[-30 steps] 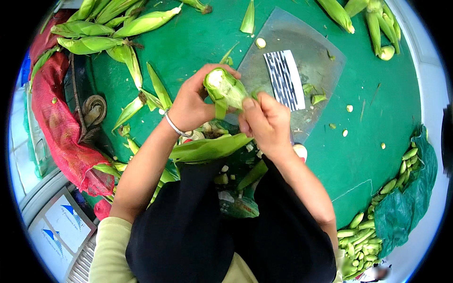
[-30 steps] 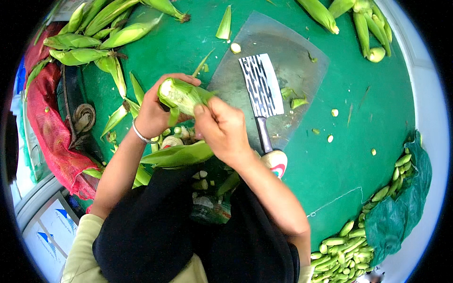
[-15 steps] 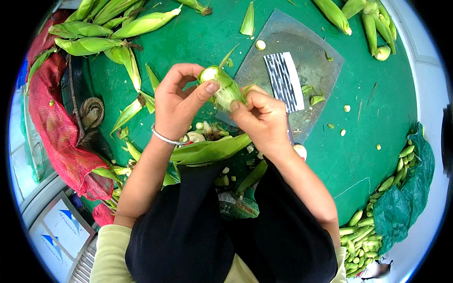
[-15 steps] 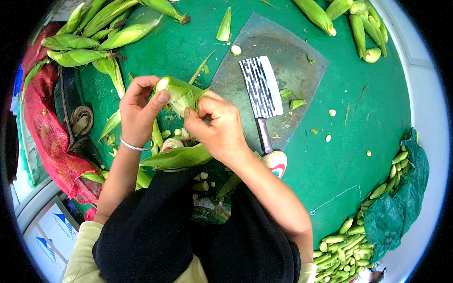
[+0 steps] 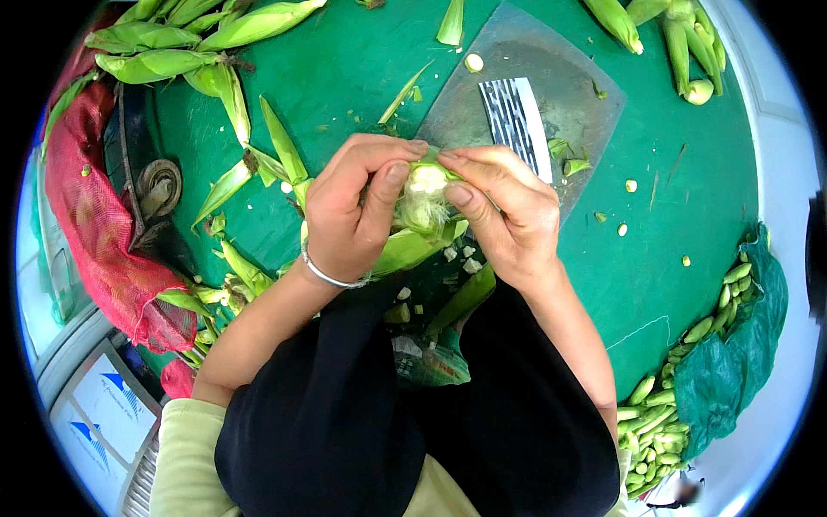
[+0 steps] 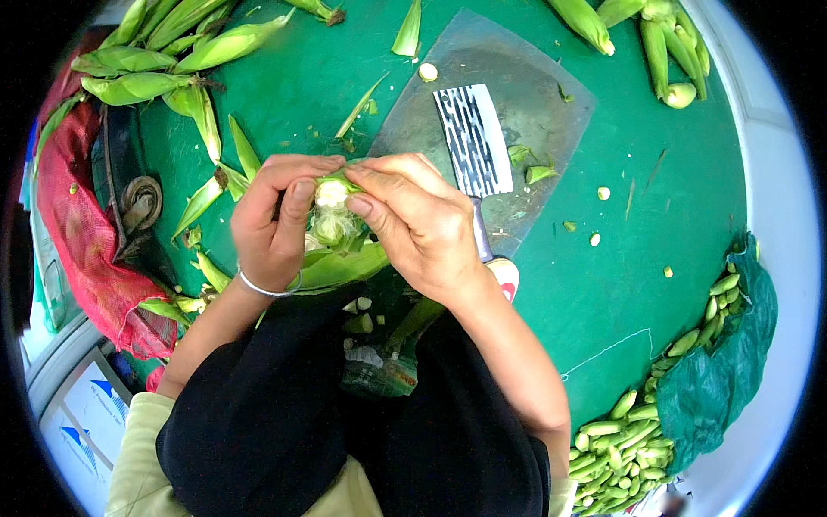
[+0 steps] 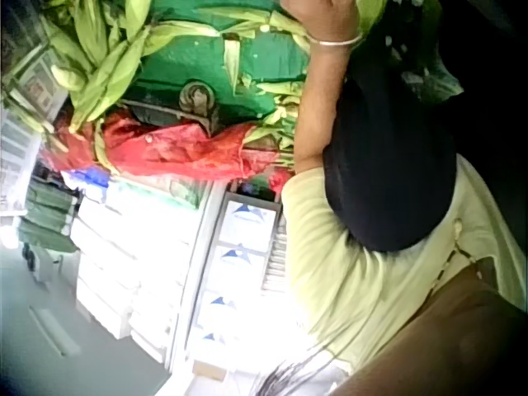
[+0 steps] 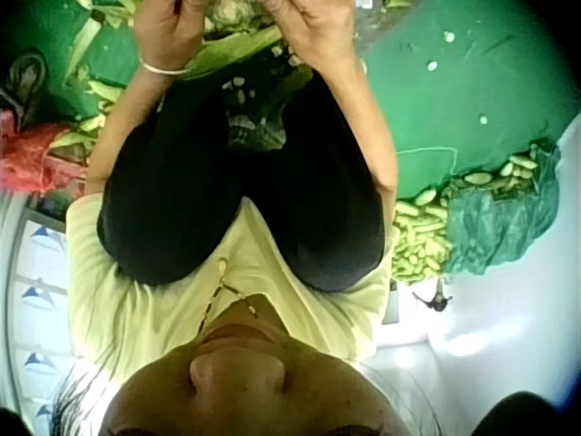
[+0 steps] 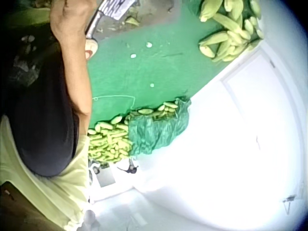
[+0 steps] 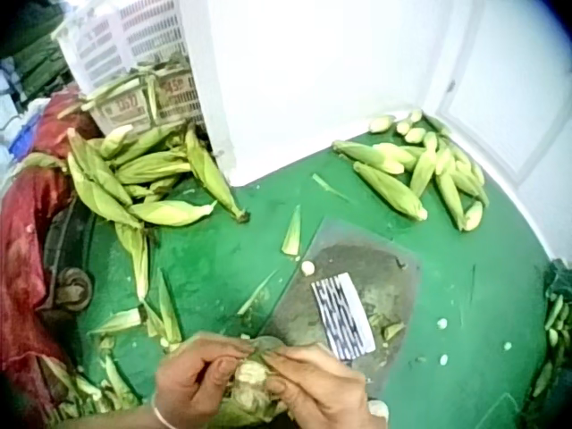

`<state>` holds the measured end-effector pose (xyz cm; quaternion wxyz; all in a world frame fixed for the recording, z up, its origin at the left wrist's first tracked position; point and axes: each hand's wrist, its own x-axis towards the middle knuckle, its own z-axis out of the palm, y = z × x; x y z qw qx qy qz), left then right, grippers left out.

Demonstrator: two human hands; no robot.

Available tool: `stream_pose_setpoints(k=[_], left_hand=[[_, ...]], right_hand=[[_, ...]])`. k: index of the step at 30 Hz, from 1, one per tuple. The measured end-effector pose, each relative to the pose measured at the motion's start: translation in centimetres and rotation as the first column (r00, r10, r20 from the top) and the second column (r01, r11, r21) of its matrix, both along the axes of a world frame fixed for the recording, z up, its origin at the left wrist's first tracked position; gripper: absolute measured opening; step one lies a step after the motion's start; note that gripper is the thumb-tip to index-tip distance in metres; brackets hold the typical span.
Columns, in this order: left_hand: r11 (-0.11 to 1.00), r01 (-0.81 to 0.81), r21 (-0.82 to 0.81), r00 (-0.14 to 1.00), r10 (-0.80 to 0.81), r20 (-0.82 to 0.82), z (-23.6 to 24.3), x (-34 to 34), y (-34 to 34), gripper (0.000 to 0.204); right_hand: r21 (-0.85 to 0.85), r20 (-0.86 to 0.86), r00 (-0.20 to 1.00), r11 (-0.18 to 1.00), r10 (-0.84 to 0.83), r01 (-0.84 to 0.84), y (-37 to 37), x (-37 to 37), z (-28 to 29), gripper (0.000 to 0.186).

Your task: The person trims the ends of corn cobs with a knife and peels away the husks by hand, placing the cleaned corn into a pile.

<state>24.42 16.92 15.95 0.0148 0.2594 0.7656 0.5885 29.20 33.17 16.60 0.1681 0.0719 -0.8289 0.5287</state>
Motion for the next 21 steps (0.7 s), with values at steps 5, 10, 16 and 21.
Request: stream_pose_setpoints(k=[5, 10, 16, 21], left_hand=[[0.997, -0.073, 0.020, 0.993, 0.071, 0.099, -0.2, 0.3, -0.3, 0.019], [0.981, -0.185, 0.056, 0.915, 0.151, 0.375, -0.1, 0.7, -0.8, 0.019], [0.956, -0.187, 0.227, 0.816, 0.023, 0.577, -0.5, 0.9, 0.9, 0.019], [0.991, 0.016, 0.130, 0.910, -0.069, 0.409, -0.3, 1.7, 2.1, 0.014]], right_hand=[[-0.175, 0.094, 0.990, 0.977, -0.103, 0.118, -1.0, 0.0, -0.3, 0.010], [-0.361, 0.218, 0.969, 0.913, -0.117, 0.192, -1.3, 0.7, -0.9, 0.012], [-0.875, 0.399, 0.896, 0.371, 0.193, 0.310, 1.2, 2.4, -2.1, 0.016], [-0.405, 0.531, 0.841, 0.902, 0.101, 0.148, 4.1, 4.5, 1.9, 0.021]])
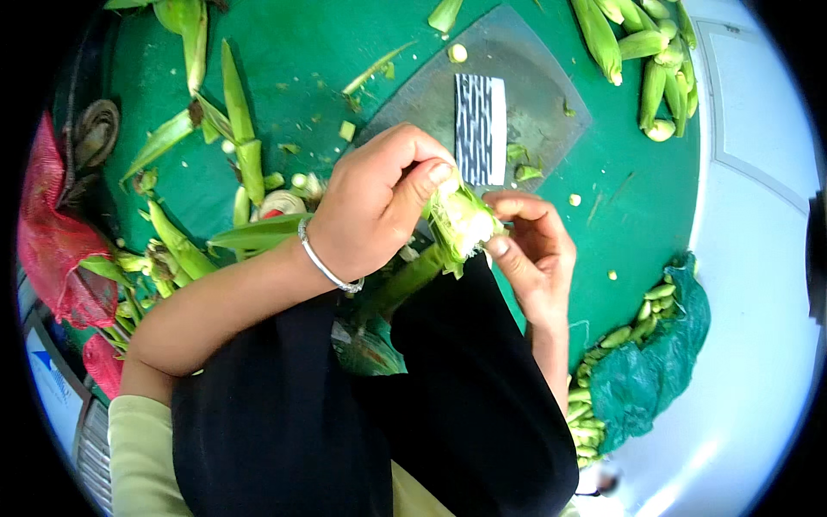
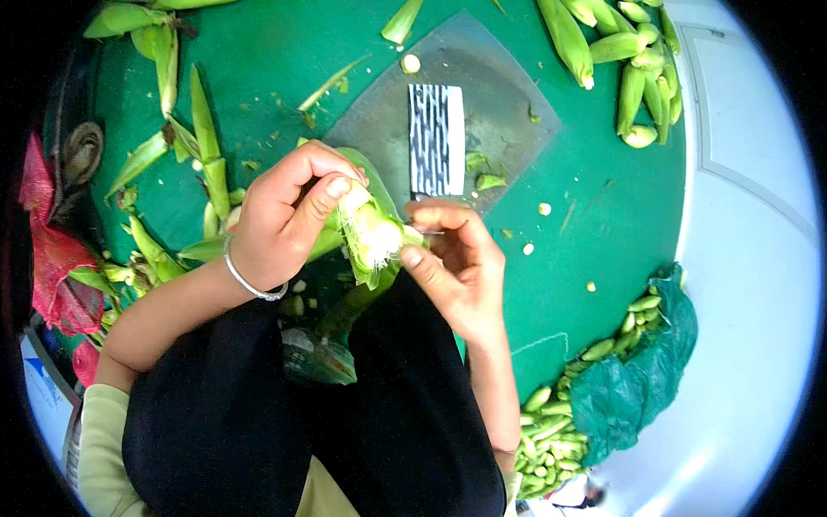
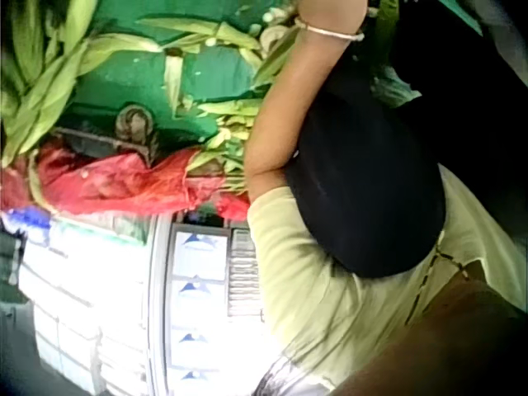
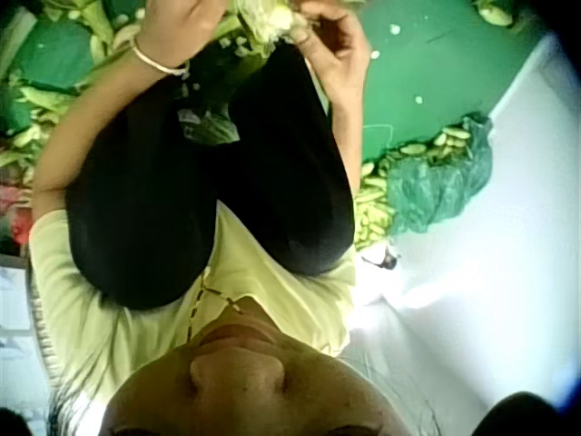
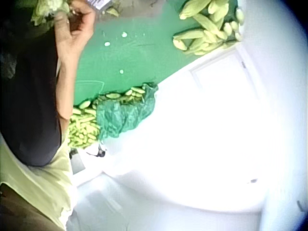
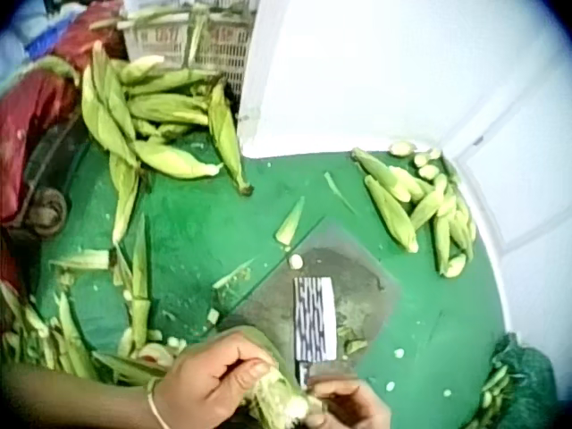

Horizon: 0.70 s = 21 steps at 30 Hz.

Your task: The person trims the ends of corn cobs with a knife and peels away the husks by hand, placing the cleaned corn into a pile.

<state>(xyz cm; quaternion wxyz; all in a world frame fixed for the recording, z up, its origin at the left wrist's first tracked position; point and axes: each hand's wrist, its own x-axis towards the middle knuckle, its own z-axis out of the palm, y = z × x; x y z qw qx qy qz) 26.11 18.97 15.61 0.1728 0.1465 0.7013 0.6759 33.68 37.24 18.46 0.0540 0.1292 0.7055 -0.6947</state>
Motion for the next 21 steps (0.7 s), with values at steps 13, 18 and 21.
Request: stream_pose_setpoints(k=[13, 18, 21], left_hand=[[0.956, 0.067, 0.286, 0.968, -0.132, 0.212, -2.4, -1.8, -1.1, 0.039], [0.977, 0.118, -0.180, 0.883, -0.186, -0.431, -5.1, 0.2, 1.2, 0.067], [0.996, 0.077, -0.053, 0.859, -0.093, -0.503, -6.2, -1.3, 1.9, 0.047]], right_hand=[[0.864, 0.476, 0.810, -0.011, 0.342, -0.503, -2.2, -4.5, 4.8, 0.051], [0.741, 0.556, 0.759, 0.212, 0.337, -0.637, -2.3, -7.1, 4.8, 0.057], [0.511, 0.552, 0.718, 0.508, 0.424, -0.694, -1.4, -6.8, 3.6, 0.044]])
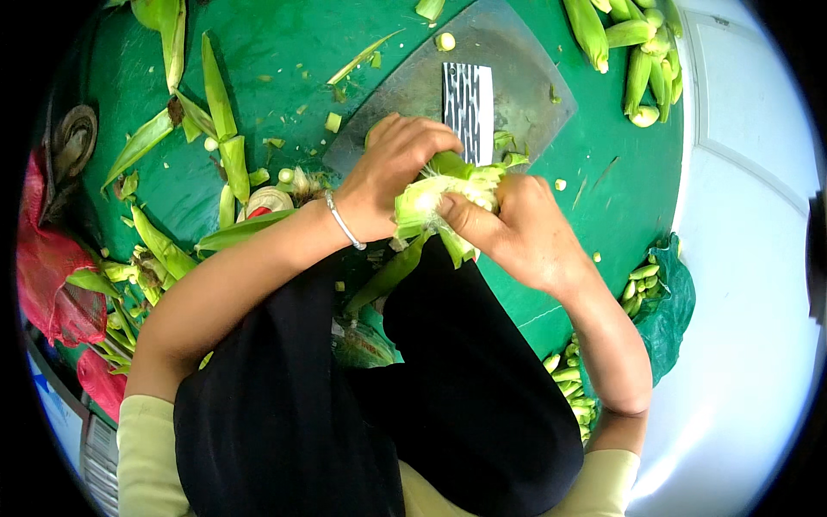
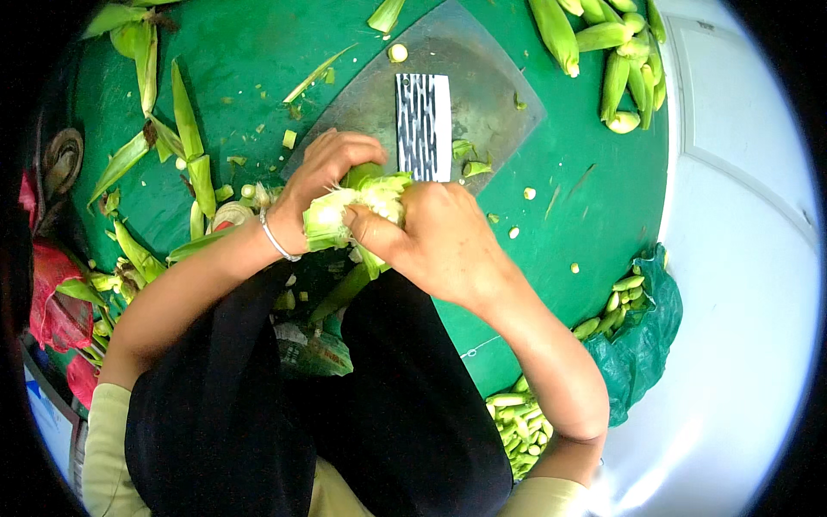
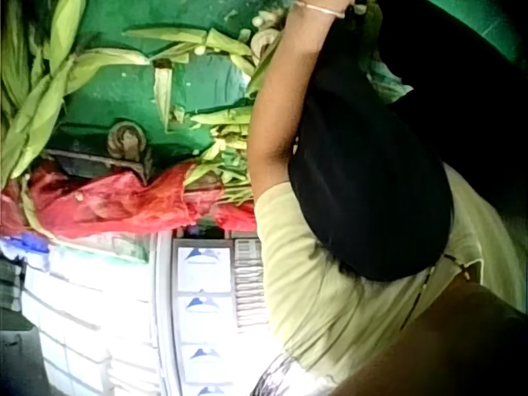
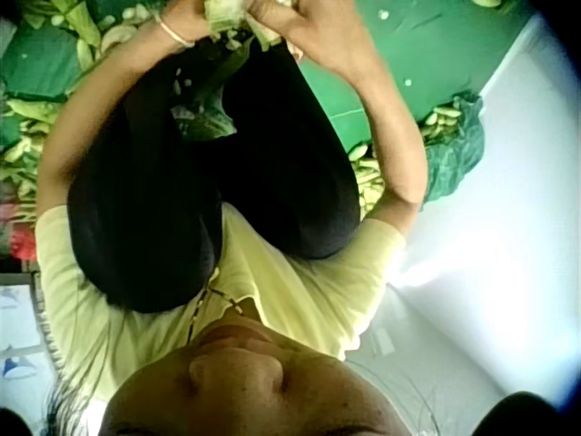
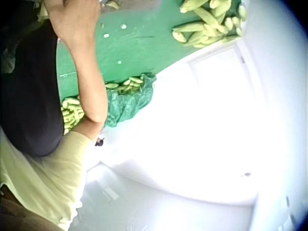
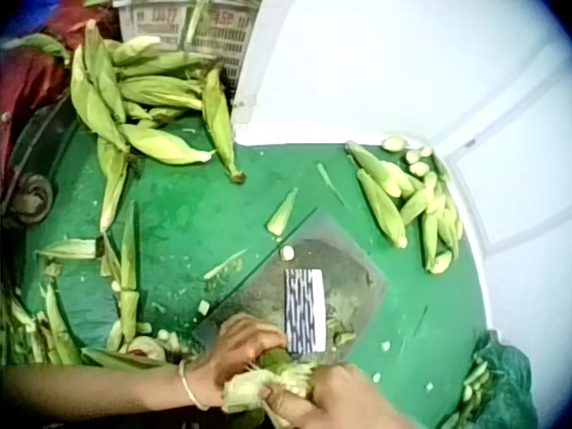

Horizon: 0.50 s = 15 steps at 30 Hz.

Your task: The person trims the ends of corn cobs with a knife and peels away the husks by hand, placing the cleaned corn into a pile.

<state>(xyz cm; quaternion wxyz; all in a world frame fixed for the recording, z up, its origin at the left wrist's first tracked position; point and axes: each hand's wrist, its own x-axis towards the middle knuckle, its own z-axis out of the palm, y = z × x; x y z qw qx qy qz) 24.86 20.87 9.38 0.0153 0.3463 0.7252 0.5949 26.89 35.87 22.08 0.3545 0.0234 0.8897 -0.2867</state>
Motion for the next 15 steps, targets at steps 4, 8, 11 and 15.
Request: stream_pose_setpoints(k=[4, 8, 11, 15], left_hand=[[0.986, 0.142, 0.087, 0.987, -0.148, 0.064, -0.1, -0.7, -1.7, 0.047], [0.959, 0.218, 0.181, 0.970, -0.234, 0.070, -0.1, -2.4, -3.0, 0.057], [0.929, 0.063, 0.365, 0.943, -0.176, 0.284, 0.8, -2.3, -3.7, 0.048], [0.927, -0.213, 0.309, 0.713, -0.068, 0.698, 2.9, -4.9, -5.4, 0.028]], right_hand=[[-0.417, 0.249, 0.930, 0.836, -0.271, 0.356, 0.4, 1.5, -1.6, 0.034], [-0.674, 0.630, 0.746, 0.324, -0.215, 0.663, 1.0, 1.5, -3.3, 0.027], [-0.920, 0.227, 0.938, 0.374, 0.263, 0.118, 0.8, 2.8, -4.3, 0.046], [-0.164, -0.373, 0.928, 0.983, 0.018, -0.085, -1.1, 3.4, -4.2, 0.078]])
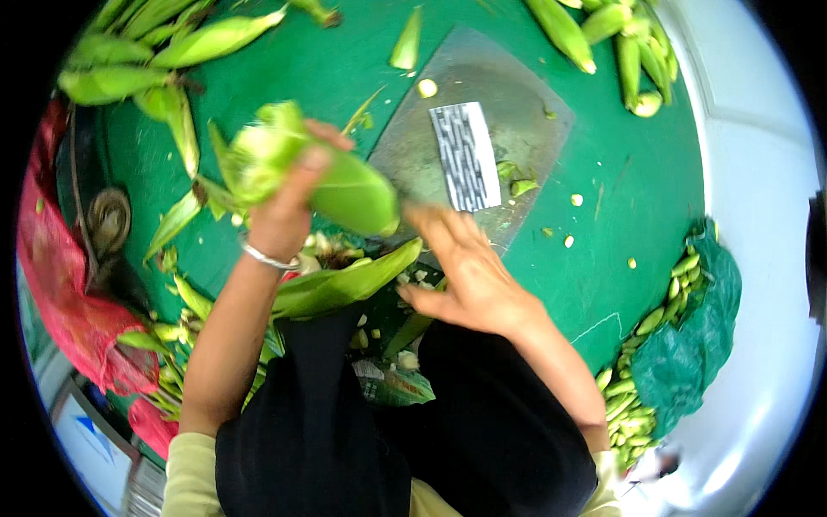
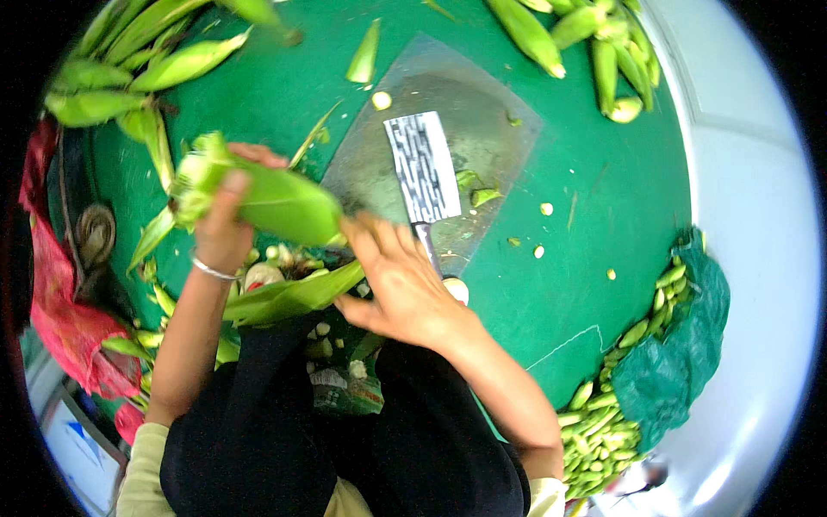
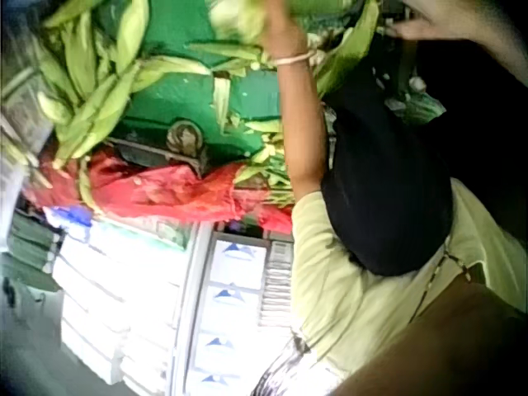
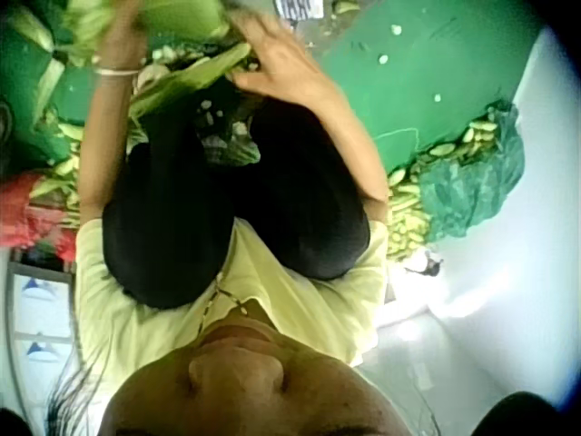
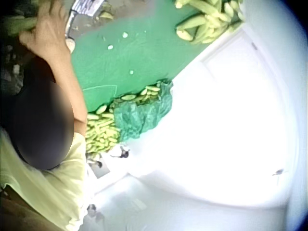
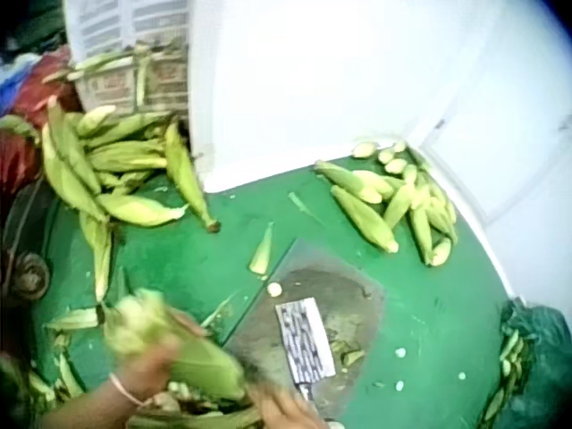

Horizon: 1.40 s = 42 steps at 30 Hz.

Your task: The person trims the ends of corn cobs with a knife and peels away the husks by hand, placing the cleaned corn into a pile.

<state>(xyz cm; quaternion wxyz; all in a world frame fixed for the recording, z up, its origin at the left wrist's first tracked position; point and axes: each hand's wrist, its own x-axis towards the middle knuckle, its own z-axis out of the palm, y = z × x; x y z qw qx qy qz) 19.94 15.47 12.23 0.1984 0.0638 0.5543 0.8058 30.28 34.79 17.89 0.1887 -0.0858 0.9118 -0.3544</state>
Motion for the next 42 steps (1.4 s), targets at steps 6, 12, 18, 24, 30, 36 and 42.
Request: stream_pose_setpoints(k=[6, 12, 18, 24, 30, 36, 42], left_hand=[[0.985, -0.082, 0.154, 0.865, -0.007, 0.501, 1.5, -0.8, 2.0, 0.027], [0.930, -0.059, 0.363, 0.820, -0.162, 0.548, -5.0, -6.2, -2.2, 0.019], [0.531, 0.501, -0.684, 0.800, -0.586, 0.131, -4.7, 1.3, 0.3, 0.047], [-0.256, 0.157, -0.954, 0.401, -0.866, 0.298, -6.4, 11.3, -2.5, 0.085], [-0.131, 0.158, -0.979, 0.723, -0.660, 0.205, -8.4, 5.4, -11.0, 0.071], [-0.531, 0.222, -0.818, 0.918, -0.170, 0.359, -11.0, 6.5, -27.6, 0.084], [-0.116, -0.279, -0.953, 0.751, -0.645, -0.141, -5.1, 8.0, -15.4, 0.063]], right_hand=[[-0.659, 0.275, 0.939, 0.671, -0.206, 0.340, -2.2, 1.4, -4.8, 0.096], [-0.671, 0.539, 0.837, 0.549, -0.099, 0.497, 1.9, 1.8, -4.5, 0.091], [-0.424, 0.317, 0.621, 0.478, -0.717, 0.769, 20.1, -9.1, -6.1, 0.049], [-0.745, 0.206, 0.548, 0.233, -0.811, 0.625, 24.1, -13.1, -3.4, 0.040], [0.341, 0.191, 0.942, 0.918, -0.277, 0.201, 8.5, 3.9, -10.6, 0.034], [0.256, 0.128, 0.778, 0.778, -0.615, 0.573, 3.5, 7.8, -15.3, 0.040], [0.046, 0.109, 0.609, 0.616, -0.786, 0.787, 7.1, 8.8, -9.6, 0.025]])
